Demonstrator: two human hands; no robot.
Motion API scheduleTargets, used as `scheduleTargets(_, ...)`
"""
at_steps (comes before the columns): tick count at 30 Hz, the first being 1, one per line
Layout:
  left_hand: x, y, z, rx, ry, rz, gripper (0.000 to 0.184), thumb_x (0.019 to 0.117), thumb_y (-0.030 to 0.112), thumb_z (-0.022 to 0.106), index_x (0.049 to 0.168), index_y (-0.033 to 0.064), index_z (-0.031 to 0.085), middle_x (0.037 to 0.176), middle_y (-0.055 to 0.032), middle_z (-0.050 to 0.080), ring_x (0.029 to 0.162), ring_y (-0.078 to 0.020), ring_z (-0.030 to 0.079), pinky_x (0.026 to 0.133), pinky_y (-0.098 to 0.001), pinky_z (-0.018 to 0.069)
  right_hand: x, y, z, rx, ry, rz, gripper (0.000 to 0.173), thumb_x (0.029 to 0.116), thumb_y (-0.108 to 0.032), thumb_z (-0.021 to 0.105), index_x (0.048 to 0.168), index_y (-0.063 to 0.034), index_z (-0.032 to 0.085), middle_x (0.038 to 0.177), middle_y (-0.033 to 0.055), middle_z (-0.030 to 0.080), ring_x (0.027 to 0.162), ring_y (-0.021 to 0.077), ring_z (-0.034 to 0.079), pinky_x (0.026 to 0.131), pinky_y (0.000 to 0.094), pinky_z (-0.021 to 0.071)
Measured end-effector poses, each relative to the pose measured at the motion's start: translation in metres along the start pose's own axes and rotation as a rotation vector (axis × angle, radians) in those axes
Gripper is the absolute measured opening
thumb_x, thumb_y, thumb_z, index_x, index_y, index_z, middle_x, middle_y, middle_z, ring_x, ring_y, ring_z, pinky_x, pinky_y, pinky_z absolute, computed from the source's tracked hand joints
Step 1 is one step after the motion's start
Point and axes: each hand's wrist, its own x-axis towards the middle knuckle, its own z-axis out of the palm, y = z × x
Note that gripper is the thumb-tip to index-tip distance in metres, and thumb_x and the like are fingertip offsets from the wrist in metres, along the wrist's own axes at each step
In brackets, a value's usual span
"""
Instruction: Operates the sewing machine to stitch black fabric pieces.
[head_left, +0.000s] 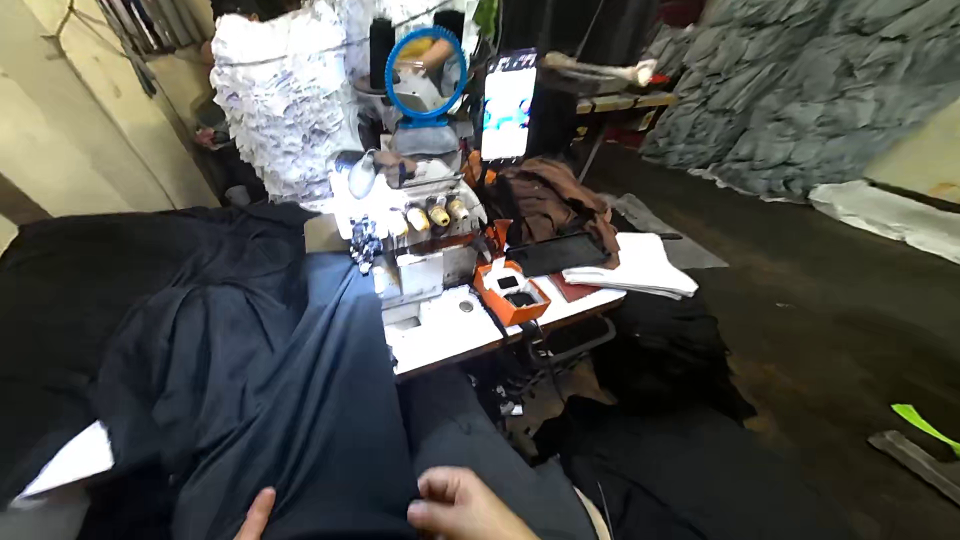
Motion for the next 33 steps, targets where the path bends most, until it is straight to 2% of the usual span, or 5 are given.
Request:
scheduleTargets(5, -0.016, -0.005, 0.011, -0.019, 0.234, -0.201, 0.042, 0.0968, -0.003, 0.060, 0.135, -0.0014, 0.042, 0.109, 0.0008, 0.067, 0.096, -0.0026, 0.070, 0.083, -0.0255, 0.0619, 0.011, 0.004, -0.006, 0.041, 0.030, 0.223, 0.007, 0.0958, -0.004, 0.066, 0.102, -0.0018, 0.065, 0.084, 0.0026, 0.070, 0.073, 0.0119, 0.070, 0.071, 0.0309, 0.0609)
scheduleTargets(10, -0.018, -0.009, 0.004, 0.051, 0.088, -0.085, 0.066, 0.0709, -0.011, 0.081, 0.127, -0.0072, 0.047, 0.109, -0.0014, 0.071, 0.102, -0.0047, 0.069, 0.090, -0.0259, 0.0598, 0.014, 0.012, -0.010, 0.009, 0.093, 0.179, 0.015, 0.0889, -0.003, 0.072, 0.103, -0.0017, 0.067, 0.078, 0.0006, 0.070, 0.069, 0.0095, 0.068, 0.067, 0.0277, 0.0590)
scheduleTargets(28, 0.013, 0.005, 0.013, 0.311, 0.038, 0.374, 0.034, 0.0920, 0.007, 0.074, 0.117, -0.0055, 0.055, 0.108, 0.0136, 0.071, 0.110, 0.0079, 0.064, 0.101, -0.0196, 0.0536, 0.027, -0.009, -0.010, -0.180, 0.000, -0.094, 0.013, 0.0948, -0.005, 0.067, 0.104, 0.0041, 0.068, 0.088, 0.0054, 0.072, 0.078, 0.0095, 0.069, 0.077, 0.0316, 0.0598)
scheduleTargets(31, 0.050, 0.043, 0.011, 0.784, 0.026, 0.434, 0.064, 0.0934, 0.037, 0.073, 0.114, -0.0212, 0.056, 0.109, -0.0162, 0.070, 0.111, -0.0078, 0.066, 0.101, -0.0276, 0.0518, 0.040, -0.031, -0.005, -0.159, 0.030, -0.173, 0.013, 0.0940, -0.003, 0.067, 0.104, 0.0043, 0.068, 0.089, 0.0053, 0.072, 0.078, 0.0078, 0.069, 0.076, 0.0289, 0.0595)
scheduleTargets(33, 0.082, 0.097, 0.014, 1.178, -0.227, 0.187, 0.080, 0.0944, 0.057, 0.063, 0.108, -0.0222, 0.062, 0.105, -0.0380, 0.067, 0.107, -0.0463, 0.068, 0.096, -0.0626, 0.0497, 0.053, -0.044, -0.004, -0.165, 0.042, -0.193, 0.012, 0.0944, -0.005, 0.067, 0.102, 0.0037, 0.068, 0.090, 0.0052, 0.071, 0.078, 0.0073, 0.068, 0.076, 0.0281, 0.0590)
